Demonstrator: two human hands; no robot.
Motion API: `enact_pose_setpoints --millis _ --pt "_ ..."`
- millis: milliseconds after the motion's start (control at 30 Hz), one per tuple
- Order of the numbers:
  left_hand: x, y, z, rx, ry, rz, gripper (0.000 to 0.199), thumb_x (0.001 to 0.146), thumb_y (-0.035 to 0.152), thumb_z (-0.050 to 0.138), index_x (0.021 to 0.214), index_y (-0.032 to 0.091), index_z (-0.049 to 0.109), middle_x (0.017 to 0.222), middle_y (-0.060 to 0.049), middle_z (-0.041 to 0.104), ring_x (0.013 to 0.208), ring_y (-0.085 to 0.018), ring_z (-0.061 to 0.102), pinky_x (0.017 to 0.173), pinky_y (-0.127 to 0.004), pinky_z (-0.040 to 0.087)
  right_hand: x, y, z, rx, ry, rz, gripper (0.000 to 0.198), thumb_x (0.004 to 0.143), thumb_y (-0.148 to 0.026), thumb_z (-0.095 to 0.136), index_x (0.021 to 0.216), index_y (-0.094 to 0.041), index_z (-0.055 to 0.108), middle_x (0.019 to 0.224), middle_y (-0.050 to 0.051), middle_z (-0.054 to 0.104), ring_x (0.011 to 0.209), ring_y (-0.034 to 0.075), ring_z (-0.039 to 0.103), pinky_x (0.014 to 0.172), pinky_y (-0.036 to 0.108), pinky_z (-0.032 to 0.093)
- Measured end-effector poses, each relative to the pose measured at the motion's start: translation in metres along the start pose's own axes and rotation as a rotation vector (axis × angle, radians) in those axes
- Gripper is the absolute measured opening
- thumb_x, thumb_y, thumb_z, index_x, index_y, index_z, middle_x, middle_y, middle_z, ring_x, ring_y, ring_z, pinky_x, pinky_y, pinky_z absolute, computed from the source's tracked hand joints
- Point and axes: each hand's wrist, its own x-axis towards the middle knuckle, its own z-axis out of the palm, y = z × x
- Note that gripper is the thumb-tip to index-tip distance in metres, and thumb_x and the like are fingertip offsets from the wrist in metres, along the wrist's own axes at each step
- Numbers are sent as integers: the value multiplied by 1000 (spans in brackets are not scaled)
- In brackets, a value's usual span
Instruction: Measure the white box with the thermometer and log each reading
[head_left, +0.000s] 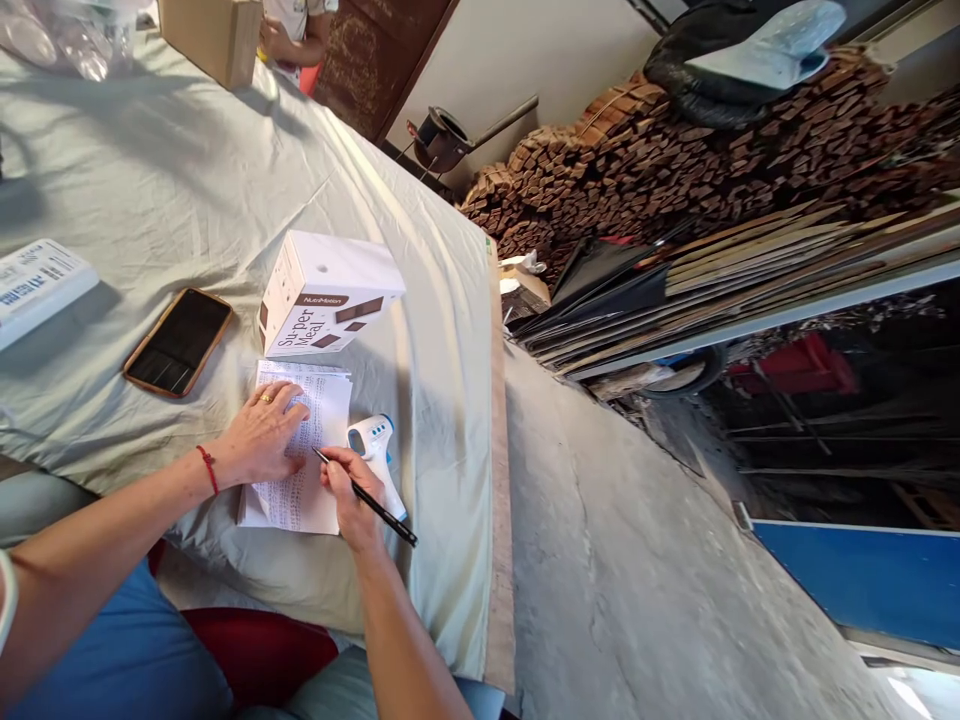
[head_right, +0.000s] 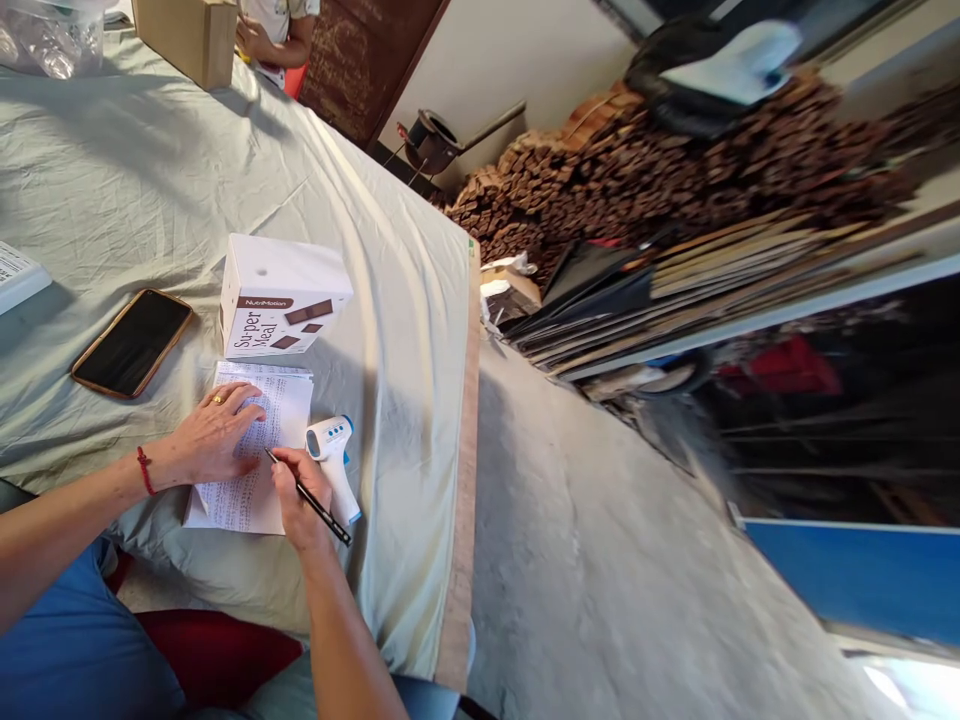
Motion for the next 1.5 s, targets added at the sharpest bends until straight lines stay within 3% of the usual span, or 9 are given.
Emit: enact_pose_setpoints --millis 133,467,1000,1500 --pt "0 0 0 6 9 3 43 76 30 72 115 18 61 140 -18 53 140 -39 44 118 -55 39 -2 6 3 -199 136 -2 19 79 -37 57 81 -24 70 70 -1 70 60 17 61 59 29 53" --pt "1 2 -1 13 -20 -11 45 75 31 74 116 17 62 140 -19 53 141 -40 44 116 -55 42 -1 12 11 -292 155 -232 17 85 -32 54 80 -23 68 68 0 69 62 18 64 62 30 53" --pt "0 0 1 -24 21 3 43 75 29 74 114 19 63 141 -18 53 140 -40 44 114 -58 43 -2 11 11 -320 115 -219 17 87 -29 52 77 -23 66 68 0 68 62 17 62 62 29 52" --pt "0 0 2 -23 16 -2 43 76 32 75 115 19 63 142 -18 53 140 -40 44 114 -59 42 -2 12 12 -332 162 -239 16 87 -29 53 78 -23 65 69 0 68 63 17 63 63 30 54"
